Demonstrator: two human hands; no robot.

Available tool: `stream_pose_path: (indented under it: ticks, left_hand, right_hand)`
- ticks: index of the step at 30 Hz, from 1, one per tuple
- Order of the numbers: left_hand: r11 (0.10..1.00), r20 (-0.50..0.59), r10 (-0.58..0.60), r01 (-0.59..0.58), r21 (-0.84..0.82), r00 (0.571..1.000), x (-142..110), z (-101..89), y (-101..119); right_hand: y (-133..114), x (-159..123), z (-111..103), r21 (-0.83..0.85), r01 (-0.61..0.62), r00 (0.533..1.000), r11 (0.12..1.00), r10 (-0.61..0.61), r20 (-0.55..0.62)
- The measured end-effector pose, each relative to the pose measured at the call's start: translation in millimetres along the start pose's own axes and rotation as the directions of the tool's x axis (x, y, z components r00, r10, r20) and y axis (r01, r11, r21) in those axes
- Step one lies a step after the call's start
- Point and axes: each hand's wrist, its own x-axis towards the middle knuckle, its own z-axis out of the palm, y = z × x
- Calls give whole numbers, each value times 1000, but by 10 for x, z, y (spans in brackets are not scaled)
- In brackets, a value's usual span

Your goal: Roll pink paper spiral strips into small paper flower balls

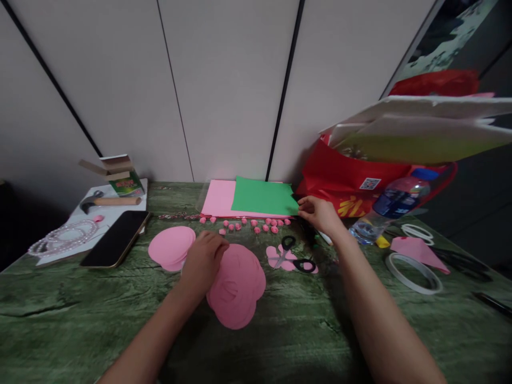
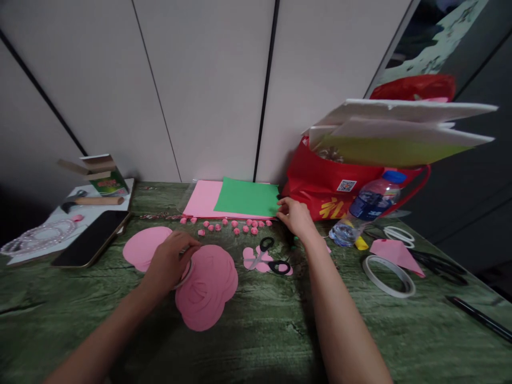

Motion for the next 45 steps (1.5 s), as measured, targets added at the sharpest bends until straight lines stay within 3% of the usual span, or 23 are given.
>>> stream_pose_path:
  ticks: [2,4,7,10,14,17,19,25,30,36,39,45]
  left_hand:
    - [988,55,-138,133,85,989,23,-61,29]
    - [949,112,-259,232,212,959,45,-115,38]
    - [918,199,-337,274,287,920,63,-170,-31]
    - [921,280,-377,327,210,883,58,-198,-158]
    - [938,467,-343,325,122,815,42,-225,-233]
    - [946,574,-313,299,121,757,36,-243,-196]
    - [952,605,-293,284,112,741,35,-248,-167]
    - [957,573,-262,286,50,776,33,-201,-155]
    - [998,561,-47,65,-11,826,-29,-139,-71]
    - [998,545,-3,-30,51,839,-69,-84,9]
    - [1000,545,-3,-8,19,838,-44,-74,25]
    - [984,543,-61,142,-109,838,19,-87,38]
  right_hand:
    - [-205,-58,-148,17,83,995,996,-81,-56]
    - [-486,-169,-274,68,174,985,982,-172,-23]
    - [-925,-396,-401,131,294,917,947,-318,241]
    - [-1201,-595,-431,97,328,847,940,-338,410]
    - [-1251,-720,-391,15,400,776,917,-347,526]
    - [-1213,-747,-412,-71,401,790,914,-305,532]
    - [-1203,-756,-462,-101,368,812,925,-266,519]
    - [-1225,-749,-519,-134,346,824,929,-233,516]
    - [-1328,-738,-353,-158,413,732,897,-224,643]
    - [-1417,-790,-322,-160,455,730,876,-264,630]
    - [-1435,-809,-314,-153,457,727,876,-269,631]
    - [-1436,-821,-183,-111,463,678,879,-270,684]
